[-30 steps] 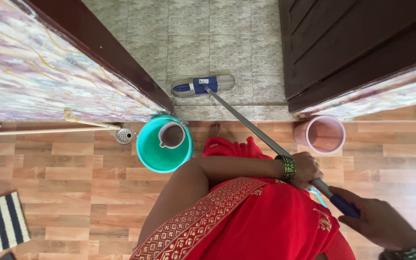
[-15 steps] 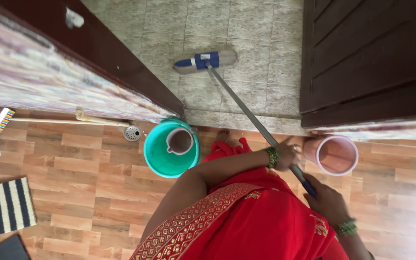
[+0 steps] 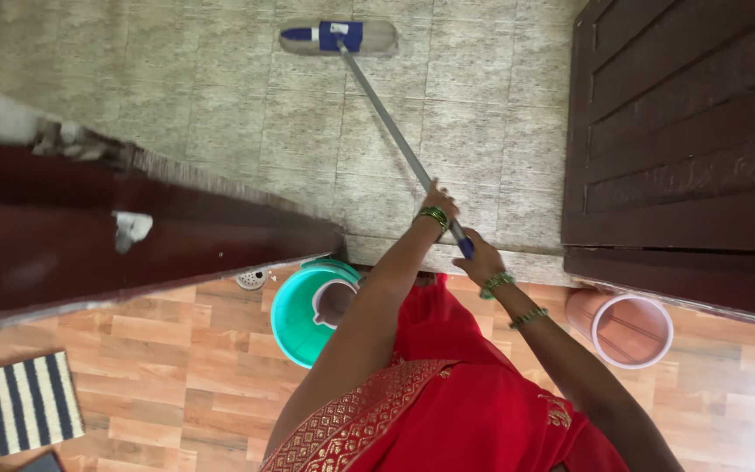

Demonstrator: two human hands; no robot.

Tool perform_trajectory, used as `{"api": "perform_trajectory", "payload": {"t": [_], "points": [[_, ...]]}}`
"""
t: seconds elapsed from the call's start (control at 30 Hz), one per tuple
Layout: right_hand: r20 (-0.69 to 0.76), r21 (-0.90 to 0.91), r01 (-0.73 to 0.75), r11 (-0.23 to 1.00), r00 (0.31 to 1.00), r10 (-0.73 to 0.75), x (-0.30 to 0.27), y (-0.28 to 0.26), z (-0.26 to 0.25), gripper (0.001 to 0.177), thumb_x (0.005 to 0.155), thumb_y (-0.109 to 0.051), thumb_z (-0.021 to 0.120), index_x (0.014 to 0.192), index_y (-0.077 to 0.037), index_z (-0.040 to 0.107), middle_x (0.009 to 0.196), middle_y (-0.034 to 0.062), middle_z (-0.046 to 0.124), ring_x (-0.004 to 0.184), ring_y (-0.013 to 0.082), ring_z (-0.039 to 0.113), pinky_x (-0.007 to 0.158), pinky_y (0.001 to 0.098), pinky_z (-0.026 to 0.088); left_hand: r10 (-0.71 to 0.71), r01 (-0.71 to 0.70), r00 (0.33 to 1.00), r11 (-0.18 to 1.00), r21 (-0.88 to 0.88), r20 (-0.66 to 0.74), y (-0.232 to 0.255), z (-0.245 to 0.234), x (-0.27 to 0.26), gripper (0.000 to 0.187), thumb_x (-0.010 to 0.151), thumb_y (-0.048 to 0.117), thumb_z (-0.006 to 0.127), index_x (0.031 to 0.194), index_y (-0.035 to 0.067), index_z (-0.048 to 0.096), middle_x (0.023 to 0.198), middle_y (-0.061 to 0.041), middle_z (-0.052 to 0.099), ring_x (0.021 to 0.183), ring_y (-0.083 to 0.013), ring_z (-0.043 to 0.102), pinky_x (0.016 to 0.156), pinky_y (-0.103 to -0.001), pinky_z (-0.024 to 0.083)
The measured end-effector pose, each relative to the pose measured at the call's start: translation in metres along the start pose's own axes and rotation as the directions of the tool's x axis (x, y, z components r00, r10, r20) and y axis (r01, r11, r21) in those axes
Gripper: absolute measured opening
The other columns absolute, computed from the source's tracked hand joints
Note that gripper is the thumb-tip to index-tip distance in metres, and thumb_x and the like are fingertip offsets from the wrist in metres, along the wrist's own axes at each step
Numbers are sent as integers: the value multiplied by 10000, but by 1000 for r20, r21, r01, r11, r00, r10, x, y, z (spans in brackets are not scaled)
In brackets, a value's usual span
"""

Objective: The person mops a tile floor using a spray mop, moving the mop head back and forth across the surface.

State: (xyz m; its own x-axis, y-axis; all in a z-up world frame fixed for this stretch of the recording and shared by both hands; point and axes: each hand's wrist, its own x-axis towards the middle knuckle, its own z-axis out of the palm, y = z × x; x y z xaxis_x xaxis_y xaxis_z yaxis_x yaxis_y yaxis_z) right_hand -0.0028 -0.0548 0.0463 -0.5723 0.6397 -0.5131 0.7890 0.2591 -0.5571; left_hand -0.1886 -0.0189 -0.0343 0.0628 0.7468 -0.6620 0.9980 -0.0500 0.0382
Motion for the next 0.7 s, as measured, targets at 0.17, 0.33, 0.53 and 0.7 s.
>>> {"api": "perform_trajectory", "payload": {"t": [0.17, 0.33, 0.53, 0.7], "points": [[126, -94, 134, 987, 985, -121, 42, -27, 15, 956, 730, -182, 820, 1524, -130, 291, 1026, 272, 705, 954, 445, 694, 806, 534, 554, -137, 110, 977, 980, -168, -162, -36, 22, -12, 273, 994, 285, 572, 1227, 298, 713, 1510, -49, 523, 1529, -292, 292, 1239, -638, 55], [316, -241, 75, 968, 949, 5, 15, -31, 29, 1049, 784, -18, 638, 1638, -151, 45, 1021, 297, 690, 915, 427, 716, 791, 501, 586, -195, 105, 940, 946, -308, -280, -7, 53, -39, 271, 969, 246, 556, 1175, 258, 731, 1425, -57, 578, 1527, -293, 301, 1199, -685, 124], [329, -390, 137, 910, 944, -1, -60, 40, 21, 986, 813, -20, 595, 1621, -150, 45, 1045, 305, 668, 887, 422, 712, 755, 505, 585, -155, 11, 905, 939, -343, -396, 81, 63, -77, 202, 935, 281, 612, 1075, 232, 748, 1309, -53, 659, 1456, -325, 415, 1207, -724, 113], [355, -441, 199, 875, 934, -33, -157, 89, -13, 980, 818, -12, 587, 1614, -208, 50, 1015, 263, 671, 837, 408, 703, 719, 519, 554, 1, -117, 867, 973, -201, -499, 173, 72, -109, 196, 861, 307, 647, 1000, 220, 754, 1049, -16, 739, 1238, -307, 602, 1153, -730, 178]]}}
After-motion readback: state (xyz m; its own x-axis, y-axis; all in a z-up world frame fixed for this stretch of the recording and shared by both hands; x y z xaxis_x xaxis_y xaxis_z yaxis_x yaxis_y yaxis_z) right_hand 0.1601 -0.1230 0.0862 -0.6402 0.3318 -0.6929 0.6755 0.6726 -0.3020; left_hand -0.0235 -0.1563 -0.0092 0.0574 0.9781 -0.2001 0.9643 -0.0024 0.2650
